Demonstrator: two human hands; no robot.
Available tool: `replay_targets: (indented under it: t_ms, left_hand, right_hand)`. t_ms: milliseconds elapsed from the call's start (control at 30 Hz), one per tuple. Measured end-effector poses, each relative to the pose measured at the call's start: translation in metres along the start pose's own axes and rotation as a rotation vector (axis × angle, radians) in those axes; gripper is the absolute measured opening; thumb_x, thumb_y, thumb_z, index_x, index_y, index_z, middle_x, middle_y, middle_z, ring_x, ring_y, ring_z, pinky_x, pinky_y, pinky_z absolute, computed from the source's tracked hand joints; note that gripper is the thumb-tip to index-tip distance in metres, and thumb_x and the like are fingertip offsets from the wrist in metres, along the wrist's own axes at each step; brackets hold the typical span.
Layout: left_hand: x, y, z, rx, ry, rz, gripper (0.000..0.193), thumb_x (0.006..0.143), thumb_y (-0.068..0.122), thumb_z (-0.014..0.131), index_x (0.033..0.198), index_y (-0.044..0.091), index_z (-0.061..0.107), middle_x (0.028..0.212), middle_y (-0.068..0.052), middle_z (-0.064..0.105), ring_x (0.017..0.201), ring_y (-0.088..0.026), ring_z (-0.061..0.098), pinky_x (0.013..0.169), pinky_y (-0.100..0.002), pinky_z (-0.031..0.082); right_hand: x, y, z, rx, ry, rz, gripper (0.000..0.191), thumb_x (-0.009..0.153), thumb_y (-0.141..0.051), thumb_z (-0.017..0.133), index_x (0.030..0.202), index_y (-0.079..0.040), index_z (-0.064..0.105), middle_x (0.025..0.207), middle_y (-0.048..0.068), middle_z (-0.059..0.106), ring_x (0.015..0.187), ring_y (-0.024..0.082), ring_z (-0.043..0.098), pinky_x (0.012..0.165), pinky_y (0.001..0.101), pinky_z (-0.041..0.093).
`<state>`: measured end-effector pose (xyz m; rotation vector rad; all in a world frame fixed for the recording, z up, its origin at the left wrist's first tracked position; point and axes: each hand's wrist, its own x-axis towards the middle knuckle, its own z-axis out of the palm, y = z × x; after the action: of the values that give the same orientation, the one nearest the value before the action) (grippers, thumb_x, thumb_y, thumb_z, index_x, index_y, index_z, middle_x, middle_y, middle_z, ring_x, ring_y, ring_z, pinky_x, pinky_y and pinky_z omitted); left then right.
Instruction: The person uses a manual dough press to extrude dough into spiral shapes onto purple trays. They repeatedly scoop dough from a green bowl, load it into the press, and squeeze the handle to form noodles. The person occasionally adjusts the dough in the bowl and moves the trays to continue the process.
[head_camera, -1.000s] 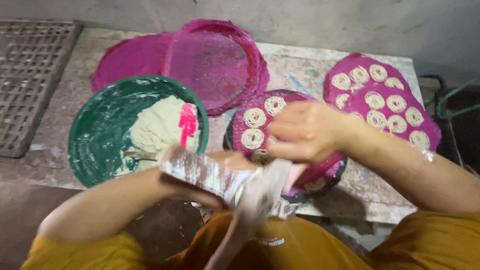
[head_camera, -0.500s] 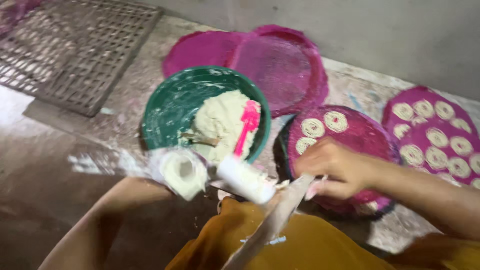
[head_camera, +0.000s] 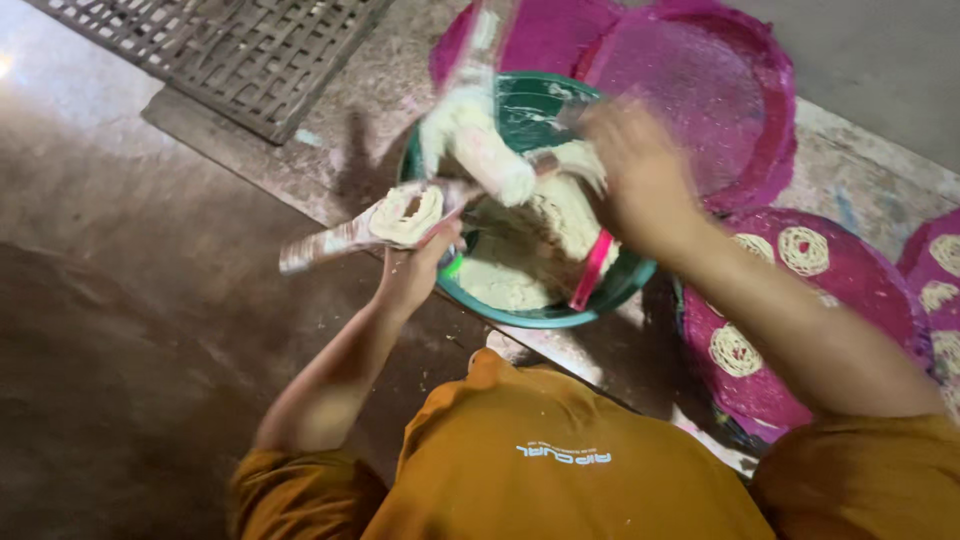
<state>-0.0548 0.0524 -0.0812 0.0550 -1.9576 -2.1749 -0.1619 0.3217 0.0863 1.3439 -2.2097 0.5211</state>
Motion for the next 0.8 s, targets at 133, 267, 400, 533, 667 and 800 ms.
replay_targets:
  t_ms: [133, 267, 400, 533, 667, 800]
  left_hand:
    - [0.027, -0.026, -0.017, 0.399, 0.268, 0.279, 0.013, 0.097, 0.012, 0.066, 0.104, 0.002, 0.064, 0.097, -0.008, 0.065, 0.092, -0.019, 0.062, 0.082, -0.034, 0.050]
    - [0.039, -0.045, -0.021, 0.464, 0.317, 0.381, 0.018, 0.091, 0.010, 0.068, 0.106, 0.002, 0.065, 0.102, -0.013, 0.066, 0.098, -0.029, 0.064, 0.088, -0.041, 0.051]
    - [0.043, -0.046, -0.030, 0.704, 0.358, 0.586, 0.027, 0.088, 0.011, 0.069, 0.114, 0.002, 0.067, 0.116, -0.017, 0.067, 0.113, -0.038, 0.061, 0.099, -0.049, 0.047]
    - [0.043, -0.041, -0.037, 0.496, 0.346, 0.533, 0.025, 0.090, 0.011, 0.069, 0.114, 0.003, 0.067, 0.123, -0.019, 0.065, 0.116, -0.037, 0.061, 0.101, -0.049, 0.048]
    - [0.045, -0.038, -0.040, 0.724, 0.318, 0.612, 0.024, 0.092, 0.012, 0.070, 0.115, 0.005, 0.069, 0.120, -0.016, 0.067, 0.116, -0.036, 0.061, 0.100, -0.048, 0.049]
    - [0.049, -0.033, -0.041, 0.487, 0.288, 0.499, 0.027, 0.091, 0.012, 0.071, 0.117, 0.004, 0.067, 0.125, -0.015, 0.063, 0.114, -0.032, 0.063, 0.099, -0.043, 0.050]
  right_hand:
    - [-0.010, -0.033, 0.126, 0.014, -0.579, 0.047, 0.014, 0.088, -0.018, 0.064, 0.093, -0.008, 0.072, 0.101, 0.012, 0.065, 0.096, 0.031, 0.065, 0.079, 0.0455, 0.055]
    - [-0.008, -0.039, 0.201, -0.322, -0.717, -0.075, 0.014, 0.082, -0.017, 0.065, 0.085, -0.007, 0.073, 0.098, 0.012, 0.066, 0.094, 0.028, 0.065, 0.069, 0.0399, 0.056]
    - [0.017, -0.032, 0.214, -0.429, -0.810, -0.159, 0.014, 0.085, -0.018, 0.064, 0.092, -0.008, 0.071, 0.096, 0.011, 0.070, 0.092, 0.025, 0.069, 0.070, 0.0367, 0.057]
    - [0.042, -0.017, 0.173, -0.417, -1.214, 0.096, 0.032, 0.089, -0.016, 0.065, 0.118, -0.003, 0.059, 0.089, 0.011, 0.075, 0.080, 0.026, 0.077, 0.062, 0.0384, 0.061]
    - [0.031, -0.026, 0.122, -0.332, -1.110, 0.054, 0.025, 0.099, -0.035, 0.057, 0.113, -0.014, 0.061, 0.084, 0.010, 0.073, 0.076, 0.030, 0.075, 0.062, 0.0433, 0.060]
    - [0.002, -0.046, 0.114, -0.140, -1.134, 0.202, 0.022, 0.103, -0.028, 0.051, 0.117, -0.012, 0.059, 0.081, 0.011, 0.072, 0.072, 0.032, 0.075, 0.059, 0.0467, 0.059]
